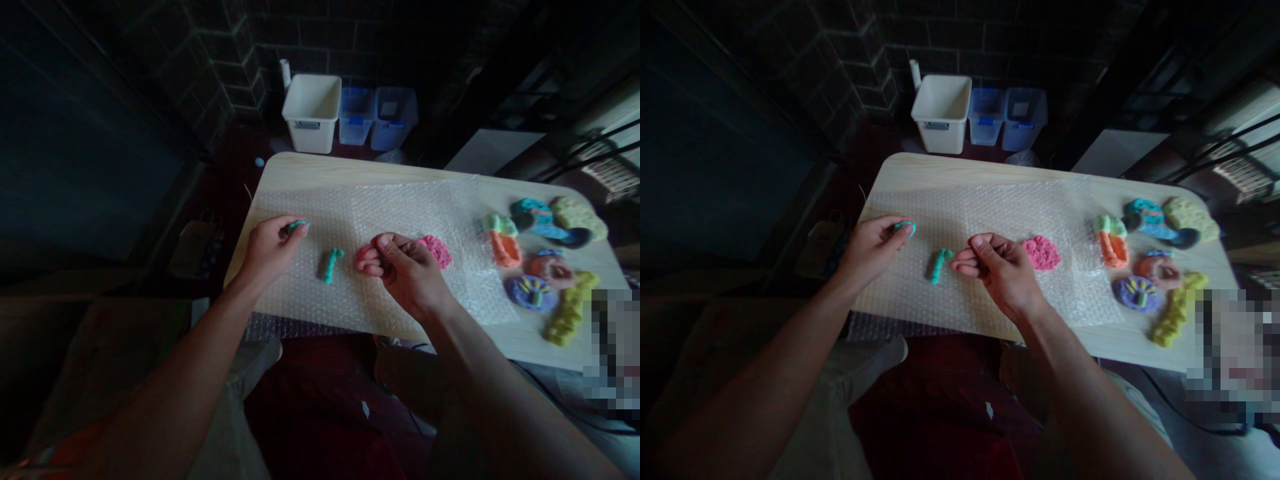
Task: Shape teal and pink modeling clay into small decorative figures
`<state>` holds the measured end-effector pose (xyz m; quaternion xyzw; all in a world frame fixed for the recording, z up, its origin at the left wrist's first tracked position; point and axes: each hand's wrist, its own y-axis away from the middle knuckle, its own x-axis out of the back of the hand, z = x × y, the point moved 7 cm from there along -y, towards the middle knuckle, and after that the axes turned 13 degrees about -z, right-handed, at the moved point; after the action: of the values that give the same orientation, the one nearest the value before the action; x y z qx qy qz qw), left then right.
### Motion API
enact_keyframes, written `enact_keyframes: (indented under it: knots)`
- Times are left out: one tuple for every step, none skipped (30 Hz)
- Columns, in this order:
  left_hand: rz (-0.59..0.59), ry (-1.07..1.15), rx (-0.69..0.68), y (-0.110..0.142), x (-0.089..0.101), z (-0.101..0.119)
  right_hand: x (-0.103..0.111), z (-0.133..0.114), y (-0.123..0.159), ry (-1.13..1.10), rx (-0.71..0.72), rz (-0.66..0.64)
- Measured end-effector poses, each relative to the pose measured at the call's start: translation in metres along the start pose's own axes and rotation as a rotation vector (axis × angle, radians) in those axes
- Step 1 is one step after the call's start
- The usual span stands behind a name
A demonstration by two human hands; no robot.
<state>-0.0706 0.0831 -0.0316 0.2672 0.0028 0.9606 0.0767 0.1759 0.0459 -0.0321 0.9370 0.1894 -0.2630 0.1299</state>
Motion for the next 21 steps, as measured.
enact_keyframes:
  knots:
    - [-0.001, -0.015, 0.002, 0.000, 0.000, 0.001, -0.001, 0.000, 0.000, 0.009, -0.005, -0.002]
    - [-0.001, -0.027, 0.004, 0.000, 0.000, 0.001, -0.001, 0.000, 0.000, 0.017, -0.004, -0.003]
    - [-0.002, -0.036, 0.006, 0.000, -0.001, 0.001, -0.002, -0.001, -0.001, 0.024, 0.000, -0.004]
    - [-0.005, -0.044, 0.007, 0.000, -0.001, 0.002, -0.002, -0.002, -0.001, 0.028, 0.008, -0.002]
    - [-0.010, -0.054, 0.007, -0.001, -0.001, 0.002, -0.002, -0.003, -0.002, 0.031, 0.018, 0.002]
    - [-0.013, -0.066, 0.007, -0.001, -0.002, 0.002, -0.003, -0.004, -0.002, 0.034, 0.027, 0.008]
    - [-0.015, -0.081, 0.005, -0.002, -0.002, 0.002, -0.003, -0.005, -0.002, 0.037, 0.035, 0.012]
    - [-0.014, -0.098, 0.003, -0.002, -0.003, 0.003, -0.003, -0.006, -0.002, 0.042, 0.039, 0.014]
    - [-0.012, -0.119, 0.001, -0.003, -0.003, 0.003, -0.004, -0.008, -0.002, 0.046, 0.043, 0.011]
    - [-0.010, -0.145, 0.000, -0.002, -0.003, 0.004, -0.004, -0.009, -0.002, 0.049, 0.048, 0.007]
    - [-0.010, -0.178, -0.002, -0.002, -0.003, 0.005, -0.005, -0.010, -0.002, 0.048, 0.053, -0.001]
    - [-0.009, -0.220, -0.008, -0.001, -0.004, 0.007, -0.005, -0.012, -0.001, 0.047, 0.058, -0.009]
    - [-0.008, -0.274, -0.022, -0.001, -0.004, 0.009, -0.005, -0.013, -0.001, 0.045, 0.061, -0.017]
    - [-0.008, -0.335, -0.045, 0.001, -0.005, 0.012, -0.004, -0.015, 0.000, 0.046, 0.063, -0.021]
    - [-0.011, -0.400, -0.075, 0.002, -0.007, 0.014, -0.003, -0.016, 0.001, 0.053, 0.061, -0.021]
    - [-0.013, -0.461, -0.108, 0.003, -0.009, 0.017, -0.001, -0.018, 0.002, 0.068, 0.052, -0.017]
    - [-0.020, -0.513, -0.138, 0.004, -0.012, 0.018, 0.000, -0.020, 0.002, 0.091, 0.041, -0.009]
    - [-0.032, -0.550, -0.163, 0.004, -0.015, 0.019, 0.002, -0.023, 0.003, 0.120, 0.036, 0.007]
    - [-0.047, -0.570, -0.183, 0.005, -0.018, 0.020, 0.005, -0.027, 0.004, 0.152, 0.044, 0.030]
    - [-0.061, -0.578, -0.197, 0.004, -0.020, 0.019, 0.008, -0.031, 0.005, 0.184, 0.064, 0.060]
    - [-0.072, -0.577, -0.208, 0.004, -0.022, 0.019, 0.011, -0.037, 0.006, 0.211, 0.097, 0.097]
